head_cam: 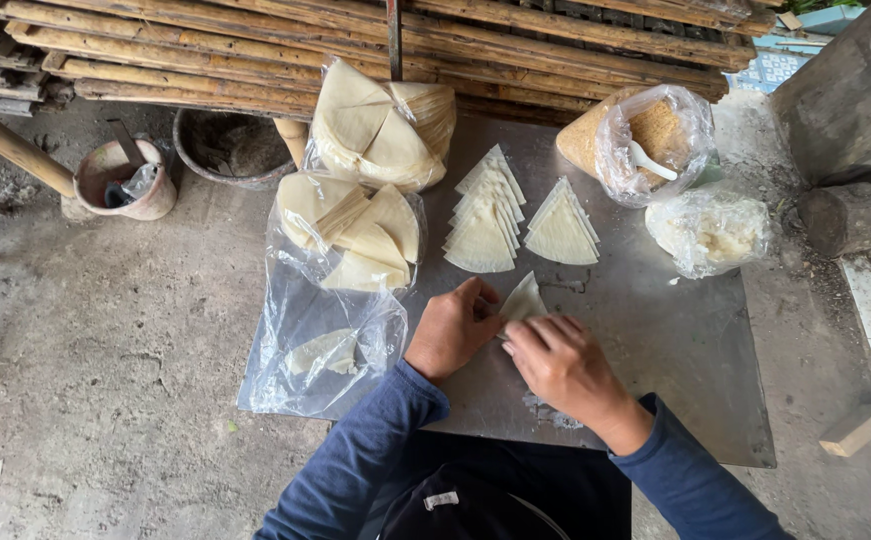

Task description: The person repeatedly takes a triangular wrapper, scoops a granular filling into it with a plastic spoon, and folds the wrapper into a small triangular packet. The finished packets are stacked on the metal table. The person handles wrappers, filling, and a spoon throughout the clip.

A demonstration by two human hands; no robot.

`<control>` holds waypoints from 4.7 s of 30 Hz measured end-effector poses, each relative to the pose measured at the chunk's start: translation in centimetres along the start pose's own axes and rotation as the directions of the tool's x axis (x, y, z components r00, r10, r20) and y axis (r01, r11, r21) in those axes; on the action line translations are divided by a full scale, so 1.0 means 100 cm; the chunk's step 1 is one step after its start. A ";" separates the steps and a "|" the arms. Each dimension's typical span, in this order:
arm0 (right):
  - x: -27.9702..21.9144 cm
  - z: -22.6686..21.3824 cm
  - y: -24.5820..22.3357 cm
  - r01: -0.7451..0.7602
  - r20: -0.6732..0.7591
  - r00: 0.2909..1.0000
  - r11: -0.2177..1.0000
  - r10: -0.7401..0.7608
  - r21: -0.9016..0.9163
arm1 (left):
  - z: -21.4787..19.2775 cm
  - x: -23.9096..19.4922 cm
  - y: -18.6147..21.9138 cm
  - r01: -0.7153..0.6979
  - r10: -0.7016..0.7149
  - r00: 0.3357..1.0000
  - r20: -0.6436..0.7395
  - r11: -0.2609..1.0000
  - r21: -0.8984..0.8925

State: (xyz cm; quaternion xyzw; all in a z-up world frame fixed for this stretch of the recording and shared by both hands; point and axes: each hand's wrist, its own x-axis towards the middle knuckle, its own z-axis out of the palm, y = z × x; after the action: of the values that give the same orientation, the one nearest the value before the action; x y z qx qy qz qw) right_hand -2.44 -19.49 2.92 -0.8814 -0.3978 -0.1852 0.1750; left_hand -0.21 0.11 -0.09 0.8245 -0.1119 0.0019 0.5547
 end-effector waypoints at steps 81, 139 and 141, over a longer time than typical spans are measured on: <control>-0.060 -0.012 0.033 -0.199 -0.191 0.965 0.977 0.182 -0.072 | -0.005 -0.012 0.008 -0.011 0.010 1.000 0.007 0.994 0.105; -0.041 -0.019 0.025 -0.274 0.104 0.961 0.942 0.258 0.194 | 0.006 -0.013 0.007 -0.324 0.322 0.946 0.040 0.940 0.103; -0.039 -0.018 0.023 -0.248 0.095 0.967 0.958 0.236 0.147 | 0.009 -0.012 0.007 -0.325 0.324 0.946 0.024 0.935 0.140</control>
State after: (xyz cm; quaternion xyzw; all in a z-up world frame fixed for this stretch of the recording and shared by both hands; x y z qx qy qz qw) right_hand -3.43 -24.22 2.25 -0.9133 -0.3067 -0.0966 0.2501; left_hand -1.63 -0.70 0.05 0.8322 -0.2462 0.1009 0.4865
